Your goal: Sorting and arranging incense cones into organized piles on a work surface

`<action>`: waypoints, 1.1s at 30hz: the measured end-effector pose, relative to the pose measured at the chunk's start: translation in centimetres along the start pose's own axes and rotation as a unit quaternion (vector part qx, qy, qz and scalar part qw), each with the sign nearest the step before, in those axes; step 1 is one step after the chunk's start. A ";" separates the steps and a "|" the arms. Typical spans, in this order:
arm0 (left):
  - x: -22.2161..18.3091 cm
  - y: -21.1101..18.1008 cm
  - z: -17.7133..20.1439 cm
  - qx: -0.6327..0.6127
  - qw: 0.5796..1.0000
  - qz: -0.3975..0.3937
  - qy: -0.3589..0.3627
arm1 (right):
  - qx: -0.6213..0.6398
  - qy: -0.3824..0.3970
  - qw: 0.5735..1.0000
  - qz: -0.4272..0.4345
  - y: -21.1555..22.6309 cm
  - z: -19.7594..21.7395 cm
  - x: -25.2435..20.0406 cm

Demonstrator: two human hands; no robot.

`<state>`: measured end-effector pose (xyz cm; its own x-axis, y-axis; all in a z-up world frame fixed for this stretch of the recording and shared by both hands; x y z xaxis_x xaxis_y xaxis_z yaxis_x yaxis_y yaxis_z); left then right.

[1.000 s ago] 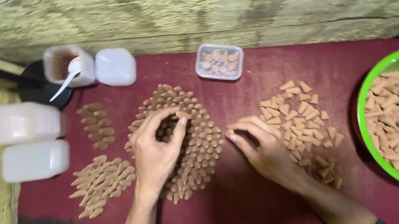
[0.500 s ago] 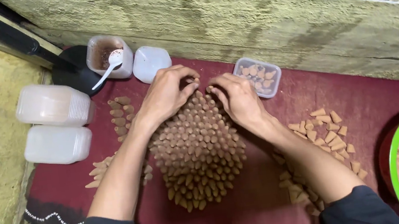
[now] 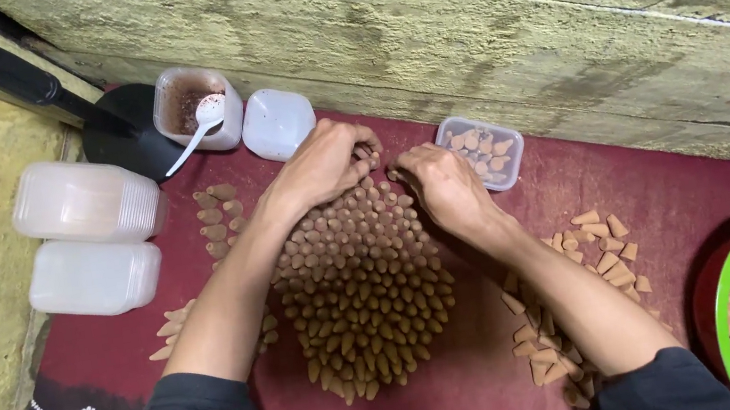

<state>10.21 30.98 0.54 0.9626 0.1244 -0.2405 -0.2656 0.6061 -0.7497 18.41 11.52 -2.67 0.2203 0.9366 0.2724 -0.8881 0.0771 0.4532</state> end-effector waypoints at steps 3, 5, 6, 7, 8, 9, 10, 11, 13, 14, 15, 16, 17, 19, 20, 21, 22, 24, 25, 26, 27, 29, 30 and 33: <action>0.0 -0.8 0.3 0.018 1.000 -0.010 0.018 | -0.092 0.009 0.995 0.038 1.3 0.9 0.0; -0.1 -0.8 0.5 0.024 0.999 -0.007 0.028 | -0.092 0.013 0.995 0.038 1.6 1.2 -0.1; -0.2 -0.7 0.7 0.030 0.999 -0.004 0.036 | -0.093 0.019 0.995 0.040 1.9 1.3 -0.1; -0.6 -0.9 0.6 0.031 0.999 -0.005 0.035 | -0.093 0.018 0.995 0.041 1.3 0.8 -0.4; -1.0 -1.0 0.5 0.030 0.999 0.001 0.042 | -0.103 0.024 0.993 0.046 0.7 0.3 -0.7; -1.4 -1.2 0.3 0.029 0.998 0.006 0.049 | -0.112 0.031 0.992 0.051 0.2 -0.2 -1.0; -1.2 -1.2 0.4 0.029 0.998 0.005 0.049 | -0.113 0.031 0.992 0.052 0.0 -0.3 -1.2; -1.1 -1.2 0.5 0.037 0.998 0.007 0.049 | -0.111 0.035 0.992 0.050 -0.1 -0.5 -1.3; -0.9 -1.0 0.4 0.046 0.998 0.009 0.050 | -0.110 0.039 0.992 0.048 -0.5 -0.8 -1.6; -0.8 -0.7 0.2 0.044 0.997 0.014 0.056 | -0.101 0.040 0.993 0.049 -0.8 -1.0 -1.7; -0.8 -0.5 0.0 0.042 0.997 0.018 0.063 | -0.092 0.042 0.994 0.049 -1.1 -1.2 -1.8; -0.7 -0.6 0.0 0.042 0.997 0.018 0.063 | -0.092 0.041 0.994 0.049 -0.8 -1.0 -1.6; -0.6 -0.7 0.1 0.040 0.997 0.024 0.067 | -0.080 0.040 0.995 0.044 -0.6 -0.7 -1.5; -0.5 -1.1 0.1 0.039 0.996 0.029 0.071 | -0.069 0.039 0.996 0.039 0.0 -0.2 -1.2; -0.5 -1.2 0.1 0.032 0.996 0.039 0.076 | -0.065 0.041 0.996 0.038 0.4 0.1 -1.0; -0.4 -1.4 0.1 0.025 0.995 0.049 0.082 | -0.062 0.044 0.996 0.038 0.7 0.4 -0.9; -0.3 -1.2 0.1 0.026 0.995 0.048 0.082 | -0.062 0.043 0.996 0.038 0.8 0.7 -0.7; -0.3 -0.7 -0.1 0.026 0.995 0.049 0.085 | -0.066 0.044 0.996 0.043 1.2 1.0 -0.5; -0.4 -0.7 -0.2 0.026 0.995 0.049 0.086 | -0.065 0.044 0.996 0.043 1.1 1.0 -0.5; -0.5 -0.6 -0.2 0.038 0.995 0.043 0.086 | -0.072 0.045 0.995 0.043 1.0 0.9 -0.4; -0.6 -0.6 -0.3 0.049 0.994 0.038 0.087 | -0.078 0.045 0.995 0.043 1.0 0.8 -0.4; -0.7 -0.7 -0.1 0.051 0.994 0.048 0.085 | -0.080 0.045 0.995 0.044 1.0 0.6 -0.5; -0.7 -0.7 0.1 0.053 0.994 0.058 0.081 | -0.084 0.045 0.994 0.046 0.9 0.5 -0.4; -0.2 0.3 -0.1 0.044 0.994 0.062 0.078 | -0.097 0.046 0.993 0.053 1.0 0.4 -0.2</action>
<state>9.97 31.06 0.32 0.9009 0.0830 -0.4260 -0.3695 0.6614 -0.6527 17.60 11.23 -1.93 0.0913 0.9697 0.2265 -0.9675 0.0326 0.2507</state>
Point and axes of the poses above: each hand's wrist, its own x-axis towards the middle knuckle, its own z-axis out of the back of the hand, y = z × x, the point moved 2 cm from there along x, towards the middle knuckle, and after that the axes turned 9 degrees about z, right-handed, at the moved point
